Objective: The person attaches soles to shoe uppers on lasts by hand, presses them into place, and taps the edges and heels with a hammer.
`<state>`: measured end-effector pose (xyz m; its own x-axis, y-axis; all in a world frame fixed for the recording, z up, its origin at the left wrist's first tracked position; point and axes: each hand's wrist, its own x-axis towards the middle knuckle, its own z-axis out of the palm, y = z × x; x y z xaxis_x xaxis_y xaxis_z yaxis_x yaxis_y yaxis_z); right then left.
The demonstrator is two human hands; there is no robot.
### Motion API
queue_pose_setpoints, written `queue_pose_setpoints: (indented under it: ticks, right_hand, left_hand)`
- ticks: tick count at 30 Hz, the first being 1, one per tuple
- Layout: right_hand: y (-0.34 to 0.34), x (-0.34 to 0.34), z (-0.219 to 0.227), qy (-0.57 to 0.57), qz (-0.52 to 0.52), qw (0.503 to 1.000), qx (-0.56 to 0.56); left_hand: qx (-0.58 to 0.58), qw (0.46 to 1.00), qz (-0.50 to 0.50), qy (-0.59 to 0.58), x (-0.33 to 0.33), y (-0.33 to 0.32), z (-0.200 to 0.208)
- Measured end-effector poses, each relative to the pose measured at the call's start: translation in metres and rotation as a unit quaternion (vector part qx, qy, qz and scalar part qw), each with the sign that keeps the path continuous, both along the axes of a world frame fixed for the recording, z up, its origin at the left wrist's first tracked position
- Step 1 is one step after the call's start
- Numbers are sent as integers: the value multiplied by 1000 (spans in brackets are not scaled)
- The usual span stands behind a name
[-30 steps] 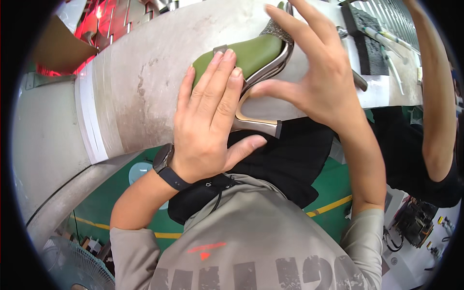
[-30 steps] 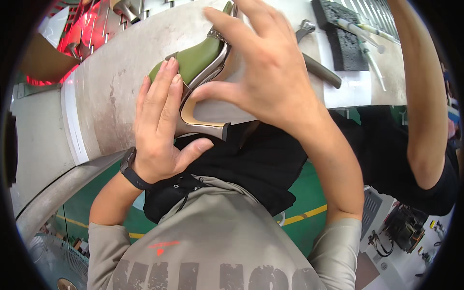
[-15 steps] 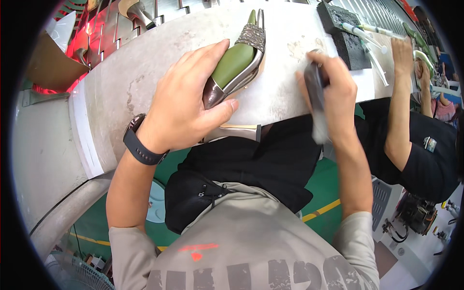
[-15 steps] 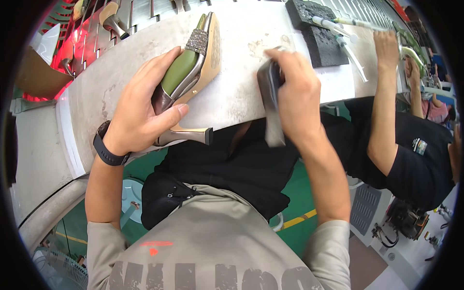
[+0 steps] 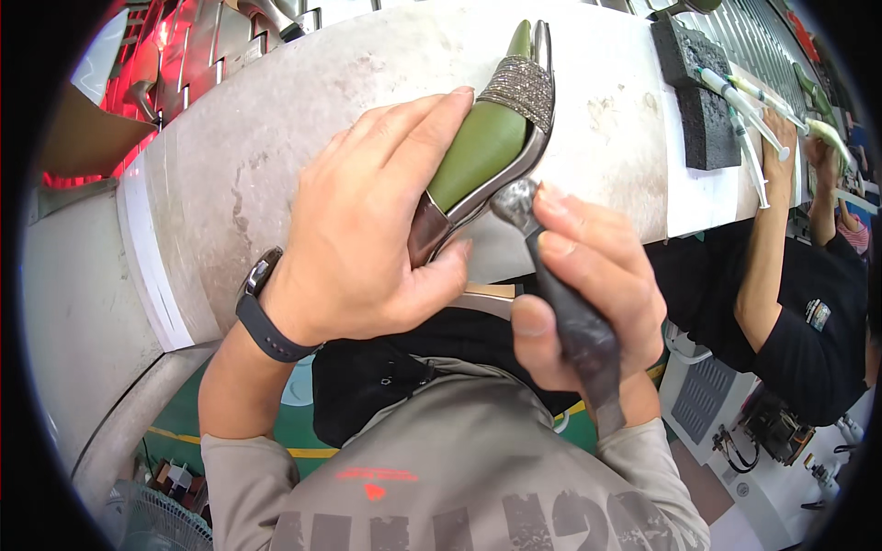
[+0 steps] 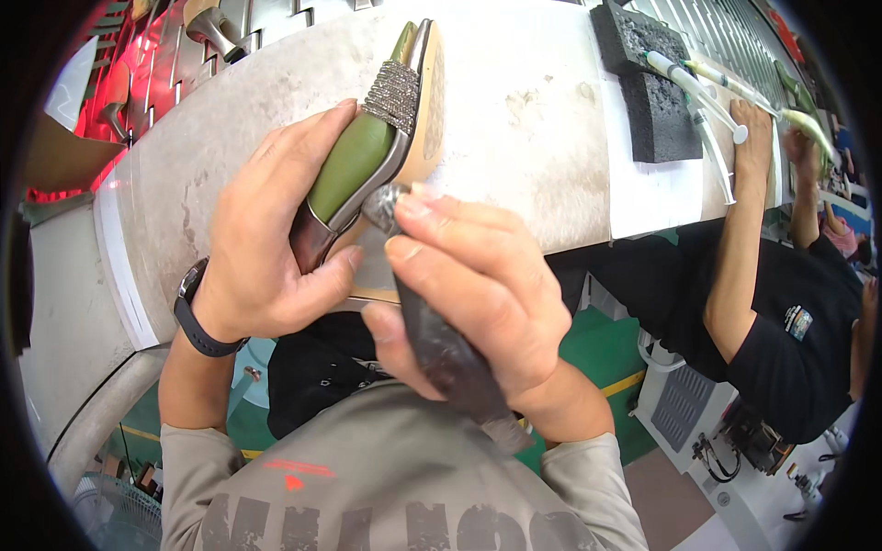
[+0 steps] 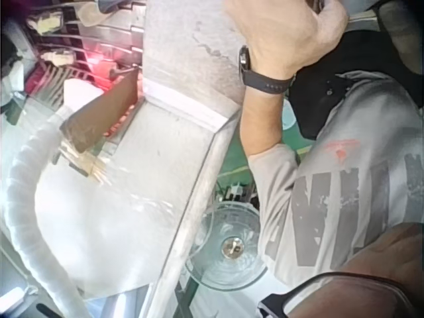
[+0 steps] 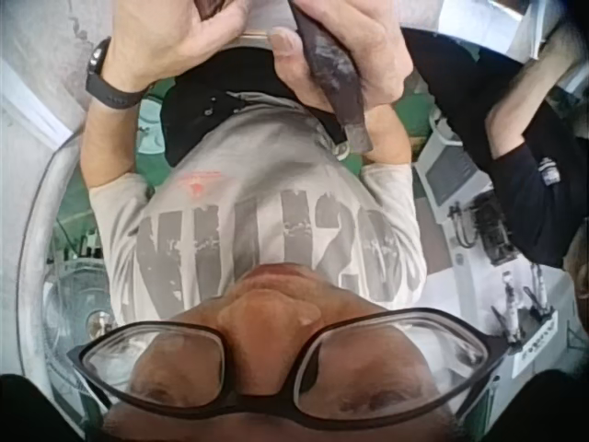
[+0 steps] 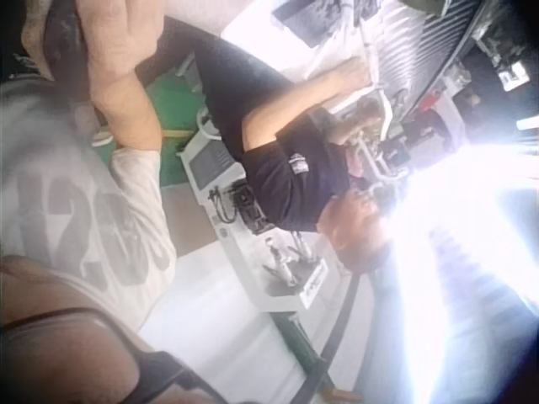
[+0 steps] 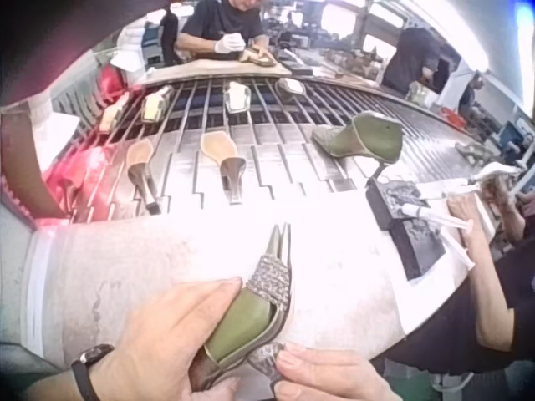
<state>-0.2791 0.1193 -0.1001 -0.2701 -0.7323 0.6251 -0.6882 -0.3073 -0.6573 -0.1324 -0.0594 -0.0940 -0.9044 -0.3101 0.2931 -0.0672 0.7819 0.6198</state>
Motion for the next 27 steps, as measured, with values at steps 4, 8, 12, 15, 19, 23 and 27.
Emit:
queue_pose_setpoints:
  ticks: [4, 8, 12, 15, 19, 23, 27]
  right_hand:
    - [0, 23, 7, -39, -6, 999, 30]
    - [-2, 25, 9, -108, 38, 993, 42]
    - [0, 21, 7, -201, 88, 973, 77]
    - [6, 6, 11, -139, 27, 990, 13]
    - [-2, -12, 17, -79, -35, 996, 7]
    - [-1, 4, 17, 40, 16, 998, 45]
    - [-1, 28, 8, 30, 15, 998, 51]
  left_hand:
    - [-11, 1000, 13, 0, -2, 5, 1]
    - [-27, 1000, 8, 1, -2, 5, 3]
    - [-30, 999, -13, 7, 5, 1, 1]
    - [-21, 1000, -19, 1, 8, -1, 1]
    - [-8, 1000, -19, 16, 7, -1, 1]
    - [-1, 1000, -5, 22, 8, -1, 0]
    - [5, 999, -1, 42, 8, 0, -7]
